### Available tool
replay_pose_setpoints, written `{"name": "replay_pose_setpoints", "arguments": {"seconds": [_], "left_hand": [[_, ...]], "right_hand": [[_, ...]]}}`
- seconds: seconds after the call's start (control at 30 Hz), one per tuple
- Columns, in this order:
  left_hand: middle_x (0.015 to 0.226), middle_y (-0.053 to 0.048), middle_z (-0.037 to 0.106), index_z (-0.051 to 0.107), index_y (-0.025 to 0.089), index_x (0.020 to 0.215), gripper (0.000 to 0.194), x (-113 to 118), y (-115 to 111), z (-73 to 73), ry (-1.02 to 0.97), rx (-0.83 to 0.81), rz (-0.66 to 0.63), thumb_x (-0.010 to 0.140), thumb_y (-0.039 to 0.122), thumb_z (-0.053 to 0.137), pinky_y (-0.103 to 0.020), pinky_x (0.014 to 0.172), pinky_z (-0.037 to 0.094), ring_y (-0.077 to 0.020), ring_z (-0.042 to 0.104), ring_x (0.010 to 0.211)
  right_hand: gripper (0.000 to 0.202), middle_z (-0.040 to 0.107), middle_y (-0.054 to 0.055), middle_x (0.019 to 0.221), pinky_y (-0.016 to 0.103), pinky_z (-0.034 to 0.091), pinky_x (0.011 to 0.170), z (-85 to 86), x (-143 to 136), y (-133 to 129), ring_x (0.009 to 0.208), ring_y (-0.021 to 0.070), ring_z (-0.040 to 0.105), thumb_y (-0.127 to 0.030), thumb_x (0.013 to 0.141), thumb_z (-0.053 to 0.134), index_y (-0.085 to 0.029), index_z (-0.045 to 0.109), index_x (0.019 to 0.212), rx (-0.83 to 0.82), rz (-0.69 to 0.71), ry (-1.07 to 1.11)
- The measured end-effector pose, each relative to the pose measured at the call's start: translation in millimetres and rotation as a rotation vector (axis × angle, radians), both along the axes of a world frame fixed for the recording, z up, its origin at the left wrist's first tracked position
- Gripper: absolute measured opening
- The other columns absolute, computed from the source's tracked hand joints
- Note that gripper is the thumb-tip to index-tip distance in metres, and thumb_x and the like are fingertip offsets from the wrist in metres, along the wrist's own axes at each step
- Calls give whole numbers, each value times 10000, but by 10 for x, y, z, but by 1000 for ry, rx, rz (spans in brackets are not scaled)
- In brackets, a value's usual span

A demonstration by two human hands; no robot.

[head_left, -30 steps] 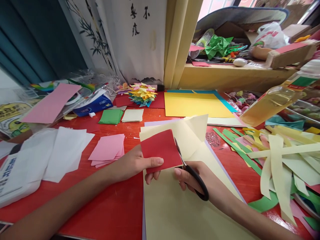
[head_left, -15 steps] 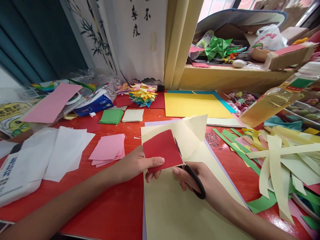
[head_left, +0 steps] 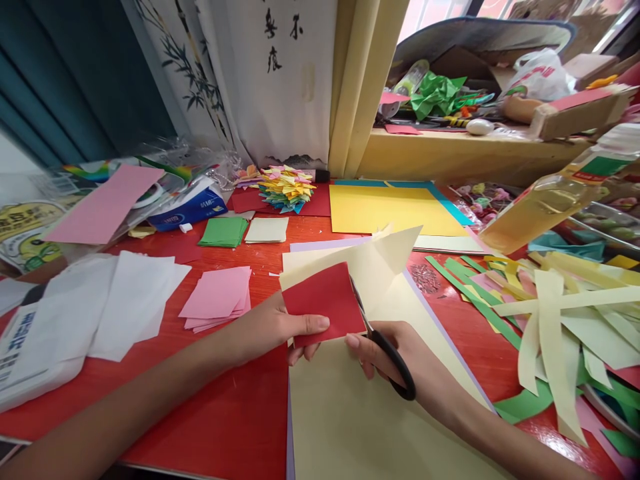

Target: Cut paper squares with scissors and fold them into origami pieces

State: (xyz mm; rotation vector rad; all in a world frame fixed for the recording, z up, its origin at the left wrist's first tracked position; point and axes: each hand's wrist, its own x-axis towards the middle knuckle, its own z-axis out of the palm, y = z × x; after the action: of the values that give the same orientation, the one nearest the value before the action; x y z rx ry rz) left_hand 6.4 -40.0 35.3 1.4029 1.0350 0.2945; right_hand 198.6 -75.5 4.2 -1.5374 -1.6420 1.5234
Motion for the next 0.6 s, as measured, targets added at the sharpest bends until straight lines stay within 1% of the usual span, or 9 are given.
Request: {"name": "replay_pose_setpoints", "arguments": {"seconds": [0.17, 0.27, 0.37, 0.5, 0.6], "left_hand": [[381, 43, 459, 543, 156, 459, 400, 12, -6, -28, -37, 1, 7, 820, 321, 489, -221, 549, 369, -75, 427, 415], [423, 36, 486, 524, 144, 451, 407, 6, -5, -55, -64, -28, 17, 817, 318, 488, -224, 534, 364, -64, 417, 397], [465, 29, 501, 508, 137, 458, 397, 1, 1, -60, -87, -68, 42, 807, 326, 500, -224, 510, 351, -60, 416, 398], [445, 34, 481, 495, 138, 454, 397, 5, -6, -72, -100, -82, 51, 804, 324, 499, -224, 521, 353, -59, 409, 395], [415, 36, 460, 483, 143, 438, 422, 11, -24, -101, -109, -61, 35, 801, 358, 498, -229, 538, 358, -66, 411, 402]], "right_hand": [[422, 350, -48, 486, 214, 219, 435, -1, -8, -23, 458, 66, 300, -475, 780, 541, -163, 428, 519, 14, -4, -6], [431, 378, -40, 494, 215, 239, 453, -5, -21, -31, 475, 70, 324, -475, 783, 537, -164, 416, 511, 35, -7, 9], [441, 383, -40, 490, 215, 243, 456, -6, -25, -20, 474, 69, 317, -486, 774, 544, -165, 411, 504, 35, -11, 21], [460, 358, -49, 459, 215, 226, 435, 12, -17, -2, 441, 61, 305, -526, 744, 560, -160, 438, 495, -18, -21, 25], [476, 341, -56, 436, 220, 203, 417, 34, -15, -5, 412, 57, 294, -562, 733, 550, -157, 460, 498, -49, -20, 14]]}}
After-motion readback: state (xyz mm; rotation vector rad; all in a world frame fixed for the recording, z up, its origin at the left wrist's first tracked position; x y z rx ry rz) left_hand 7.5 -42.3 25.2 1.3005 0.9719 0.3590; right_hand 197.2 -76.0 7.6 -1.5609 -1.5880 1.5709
